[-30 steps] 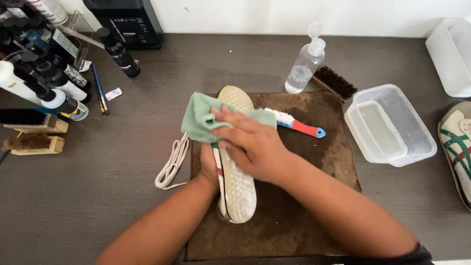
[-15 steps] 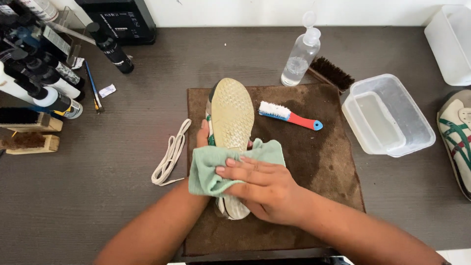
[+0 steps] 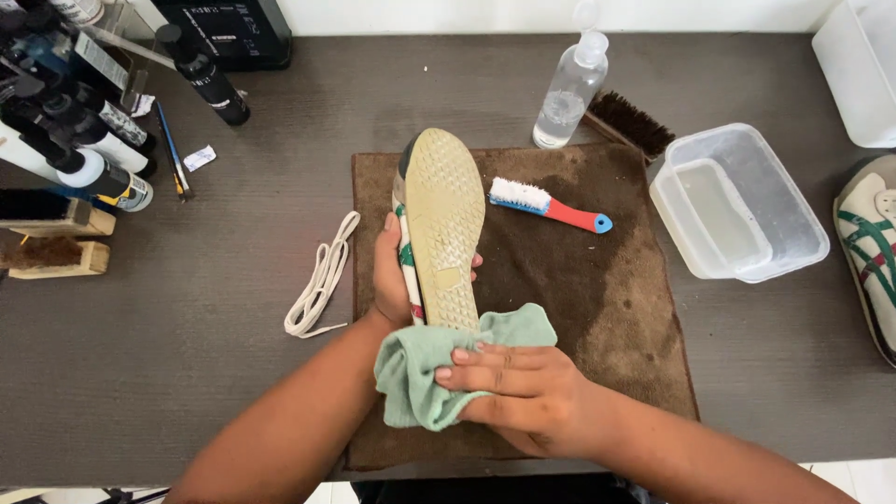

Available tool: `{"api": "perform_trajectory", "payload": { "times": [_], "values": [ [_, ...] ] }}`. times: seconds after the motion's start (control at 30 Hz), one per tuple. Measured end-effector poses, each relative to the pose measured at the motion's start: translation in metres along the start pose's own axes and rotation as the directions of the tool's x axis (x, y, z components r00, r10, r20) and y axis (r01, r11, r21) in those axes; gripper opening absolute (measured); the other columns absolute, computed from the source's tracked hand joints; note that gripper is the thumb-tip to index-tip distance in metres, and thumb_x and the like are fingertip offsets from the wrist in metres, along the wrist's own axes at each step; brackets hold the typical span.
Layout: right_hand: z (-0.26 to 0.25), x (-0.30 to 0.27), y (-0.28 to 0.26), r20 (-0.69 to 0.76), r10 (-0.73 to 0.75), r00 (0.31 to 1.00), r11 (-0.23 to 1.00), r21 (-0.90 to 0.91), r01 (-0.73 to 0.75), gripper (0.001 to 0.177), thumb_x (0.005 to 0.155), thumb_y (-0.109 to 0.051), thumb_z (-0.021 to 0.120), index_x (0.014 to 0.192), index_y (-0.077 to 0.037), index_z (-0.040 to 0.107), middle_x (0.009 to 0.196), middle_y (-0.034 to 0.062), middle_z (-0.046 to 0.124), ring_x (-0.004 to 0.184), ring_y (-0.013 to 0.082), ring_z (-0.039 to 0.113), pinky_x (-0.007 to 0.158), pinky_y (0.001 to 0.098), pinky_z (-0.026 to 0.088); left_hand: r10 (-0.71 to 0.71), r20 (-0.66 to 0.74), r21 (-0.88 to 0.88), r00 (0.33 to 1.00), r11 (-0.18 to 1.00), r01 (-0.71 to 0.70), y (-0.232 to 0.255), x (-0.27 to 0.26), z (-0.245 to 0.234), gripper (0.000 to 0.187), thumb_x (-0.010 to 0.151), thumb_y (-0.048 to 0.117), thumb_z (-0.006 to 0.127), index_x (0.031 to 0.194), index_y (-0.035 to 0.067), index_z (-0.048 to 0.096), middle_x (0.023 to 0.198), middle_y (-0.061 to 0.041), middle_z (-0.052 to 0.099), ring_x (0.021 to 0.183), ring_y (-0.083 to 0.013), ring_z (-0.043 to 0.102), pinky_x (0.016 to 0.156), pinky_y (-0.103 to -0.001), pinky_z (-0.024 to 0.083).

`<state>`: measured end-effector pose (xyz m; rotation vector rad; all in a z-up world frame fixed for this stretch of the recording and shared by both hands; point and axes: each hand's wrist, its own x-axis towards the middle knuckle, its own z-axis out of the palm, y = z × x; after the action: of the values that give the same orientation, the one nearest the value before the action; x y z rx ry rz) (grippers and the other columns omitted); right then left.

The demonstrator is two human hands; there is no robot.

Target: The person cleans the sole of a sneaker using a green cloth and a blue brush. They wipe the sole, scrub it with the brush, and repeat the process to remove dirt and residue.

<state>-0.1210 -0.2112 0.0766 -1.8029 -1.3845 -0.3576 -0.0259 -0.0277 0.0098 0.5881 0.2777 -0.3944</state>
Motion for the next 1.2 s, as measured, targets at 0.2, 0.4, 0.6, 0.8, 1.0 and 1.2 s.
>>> {"api": "perform_trajectory", "payload": {
  "times": [0.2, 0.4, 0.6, 0.8, 1.0, 1.2],
  "values": [
    [-0.008, -0.015, -0.007, 0.096, 0.006, 0.995, 0.995, 0.101, -0.015, 0.025, 0.105, -0.011, 0.050, 0.105, 0.002, 0.073, 0.129, 0.0166, 0.069, 0.122, 0.0333, 0.070, 0.106, 0.0448, 0.057, -0.002, 0.034, -0.004, 0.999, 1.000, 0.002, -0.001, 0.003, -0.005, 0.092, 0.083, 0.074, 0.046, 0.128, -0.004, 0.064, 0.084, -0.034, 0.069, 0.066, -0.0351, 0.068, 0.057, -0.038, 0.055],
    [-0.034, -0.033, -0.010, 0.025, 0.120, 0.993, 0.993, 0.016, -0.120, 0.041, 0.104, -0.010, 0.029, 0.114, -0.002, 0.068, 0.125, 0.0201, 0.070, 0.110, 0.0329, 0.076, 0.096, 0.0455, 0.062, 0.113, 0.104, -0.044, 0.988, 0.993, -0.109, 0.005, 0.006, 0.000, 0.096, 0.084, 0.070, 0.048, 0.143, -0.005, 0.053, 0.114, -0.027, 0.067, 0.078, -0.0377, 0.070, 0.063, -0.044, 0.060],
    [-0.090, -0.043, -0.013, -0.255, 0.536, 0.805, 0.774, -0.233, -0.589, 0.042, 0.095, -0.003, 0.062, 0.137, -0.007, 0.060, 0.133, 0.0122, 0.071, 0.105, 0.0157, 0.076, 0.091, 0.0251, 0.058, 0.145, 0.143, -0.045, 0.979, 0.989, -0.140, 0.011, 0.003, 0.004, 0.092, 0.086, 0.070, 0.047, 0.141, -0.005, 0.055, 0.109, -0.025, 0.068, 0.080, -0.0373, 0.071, 0.065, -0.047, 0.061],
    [-0.119, 0.002, 0.003, 0.256, 0.955, 0.151, 0.270, -0.531, -0.803, 0.030, 0.083, -0.034, 0.058, 0.111, -0.034, 0.071, 0.075, -0.0025, 0.078, 0.070, 0.0193, 0.070, 0.074, 0.0344, 0.051, 0.115, 0.121, 0.024, 0.986, 0.993, -0.119, 0.012, 0.000, 0.007, 0.095, 0.084, 0.070, 0.048, 0.138, -0.007, 0.057, 0.108, -0.027, 0.069, 0.083, -0.0376, 0.072, 0.069, -0.047, 0.062],
    [-0.111, 0.014, 0.017, 0.191, 0.872, 0.452, 0.485, -0.466, -0.740, 0.038, 0.078, -0.032, 0.054, 0.113, -0.019, 0.064, 0.112, -0.0005, 0.069, 0.087, 0.0251, 0.069, 0.075, 0.0432, 0.052, 0.121, 0.142, 0.030, 0.982, 0.992, -0.126, 0.014, -0.002, 0.009, 0.093, 0.085, 0.068, 0.048, 0.142, -0.005, 0.054, 0.114, -0.026, 0.068, 0.085, -0.0384, 0.071, 0.070, -0.047, 0.061],
    [-0.086, 0.016, 0.028, 0.126, 0.774, 0.620, 0.621, -0.338, -0.707, 0.047, 0.082, -0.024, 0.072, 0.124, -0.010, 0.057, 0.123, 0.0075, 0.061, 0.107, 0.0245, 0.062, 0.094, 0.0373, 0.046, 0.094, 0.147, 0.011, 0.985, 0.995, -0.096, 0.012, 0.004, 0.002, 0.093, 0.085, 0.071, 0.048, 0.138, -0.005, 0.058, 0.109, -0.025, 0.070, 0.086, -0.0390, 0.072, 0.072, -0.048, 0.061]
  ]
}}
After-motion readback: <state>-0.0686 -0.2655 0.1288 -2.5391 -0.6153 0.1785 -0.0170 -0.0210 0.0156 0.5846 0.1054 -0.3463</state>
